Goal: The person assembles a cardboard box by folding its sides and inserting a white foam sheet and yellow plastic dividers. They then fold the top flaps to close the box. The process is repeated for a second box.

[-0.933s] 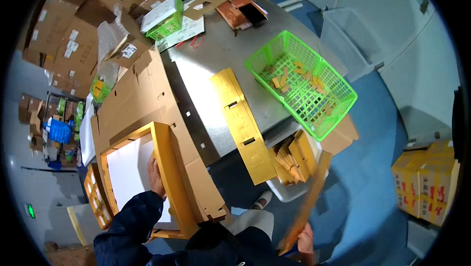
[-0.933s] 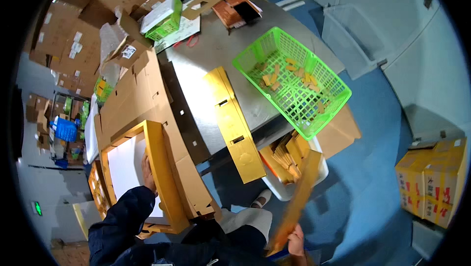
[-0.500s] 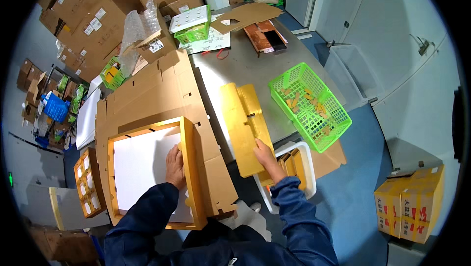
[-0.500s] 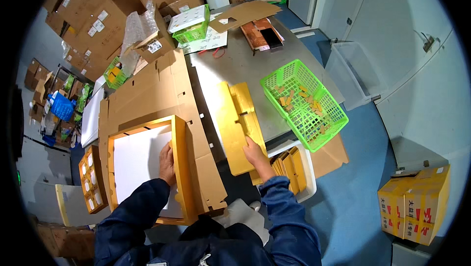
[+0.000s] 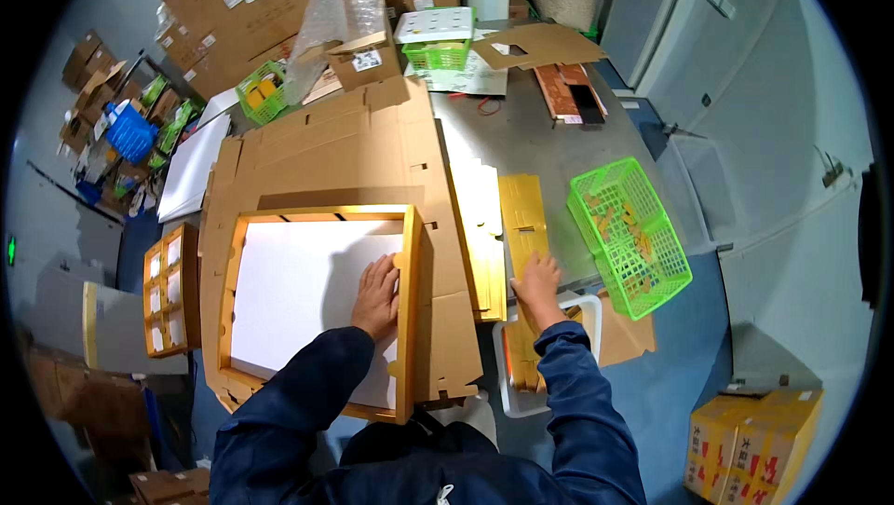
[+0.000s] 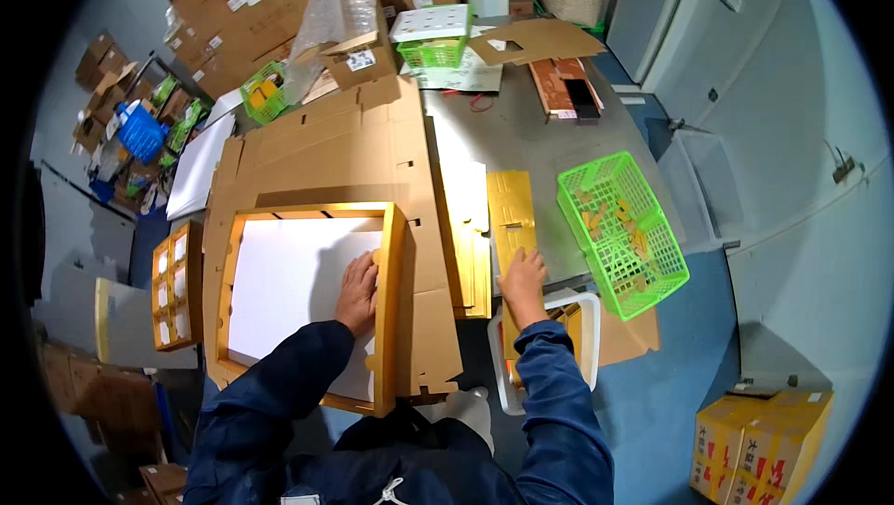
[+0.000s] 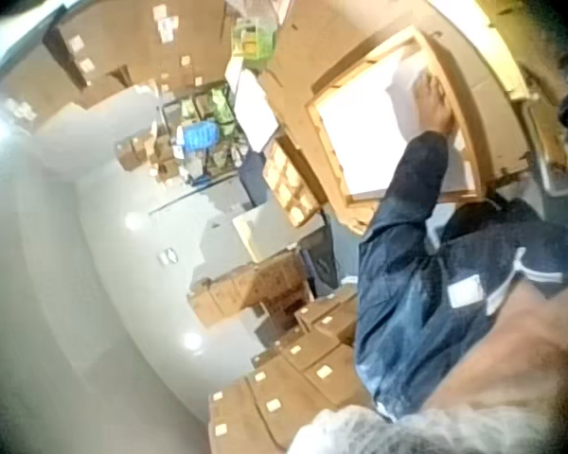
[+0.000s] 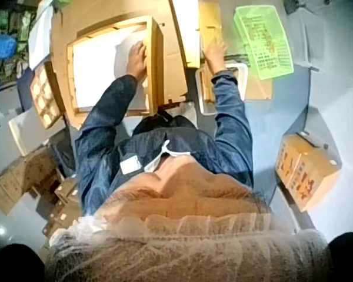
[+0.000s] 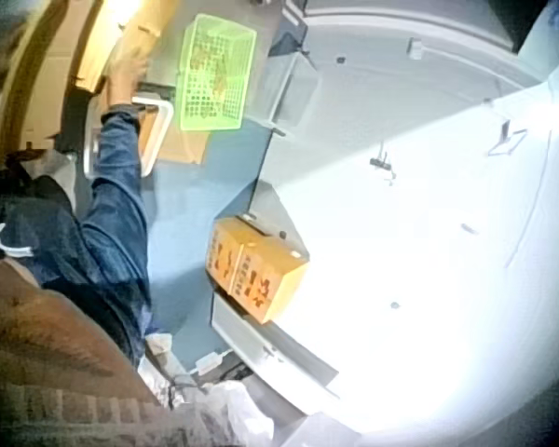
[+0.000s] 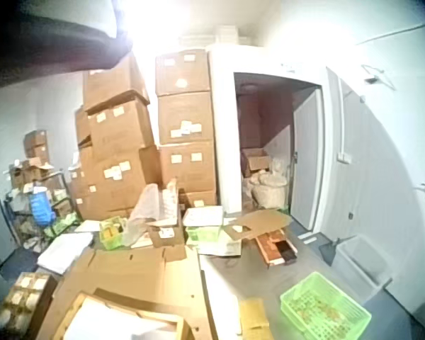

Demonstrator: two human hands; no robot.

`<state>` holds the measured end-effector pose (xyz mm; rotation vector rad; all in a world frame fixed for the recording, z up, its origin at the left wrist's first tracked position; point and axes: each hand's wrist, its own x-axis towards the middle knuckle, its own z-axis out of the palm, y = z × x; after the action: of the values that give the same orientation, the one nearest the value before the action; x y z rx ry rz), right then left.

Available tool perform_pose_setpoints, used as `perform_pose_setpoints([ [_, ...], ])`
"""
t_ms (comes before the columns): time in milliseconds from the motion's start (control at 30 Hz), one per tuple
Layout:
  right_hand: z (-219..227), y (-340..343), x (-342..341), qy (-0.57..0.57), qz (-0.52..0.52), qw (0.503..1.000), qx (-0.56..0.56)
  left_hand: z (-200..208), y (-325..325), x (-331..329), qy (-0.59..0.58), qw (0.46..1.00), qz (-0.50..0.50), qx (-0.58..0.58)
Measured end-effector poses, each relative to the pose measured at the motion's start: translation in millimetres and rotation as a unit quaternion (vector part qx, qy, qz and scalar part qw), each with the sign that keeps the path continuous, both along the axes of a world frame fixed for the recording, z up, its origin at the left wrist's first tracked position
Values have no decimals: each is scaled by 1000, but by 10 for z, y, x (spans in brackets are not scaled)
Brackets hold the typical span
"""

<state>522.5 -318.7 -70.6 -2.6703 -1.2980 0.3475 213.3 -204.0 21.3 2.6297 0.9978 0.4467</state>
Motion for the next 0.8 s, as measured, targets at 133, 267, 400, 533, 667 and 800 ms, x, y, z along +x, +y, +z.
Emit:
perform_pose_setpoints([
  [133, -84, -43, 376, 156, -52, 982, 94, -14, 20, 22, -16, 1000, -17, 17],
  [267, -116, -130, 661, 166, -119, 973, 109, 3, 18, 76, -25, 999, -23, 22],
  [400, -179, -173, 517, 99, -52, 990, 90, 5, 12, 67, -30, 999, -26, 23],
  [533, -24, 6, -61, 83, -88, 993, -3, -120, 69, -44, -20, 1000, -23, 6],
  [667, -185, 49, -142, -10, -90, 994, -52, -34, 47, 10, -52, 998, -46, -6],
  [800, -267, -35, -58, 7, -90, 994, 63, -51, 15, -15, -76, 996, -38, 29],
])
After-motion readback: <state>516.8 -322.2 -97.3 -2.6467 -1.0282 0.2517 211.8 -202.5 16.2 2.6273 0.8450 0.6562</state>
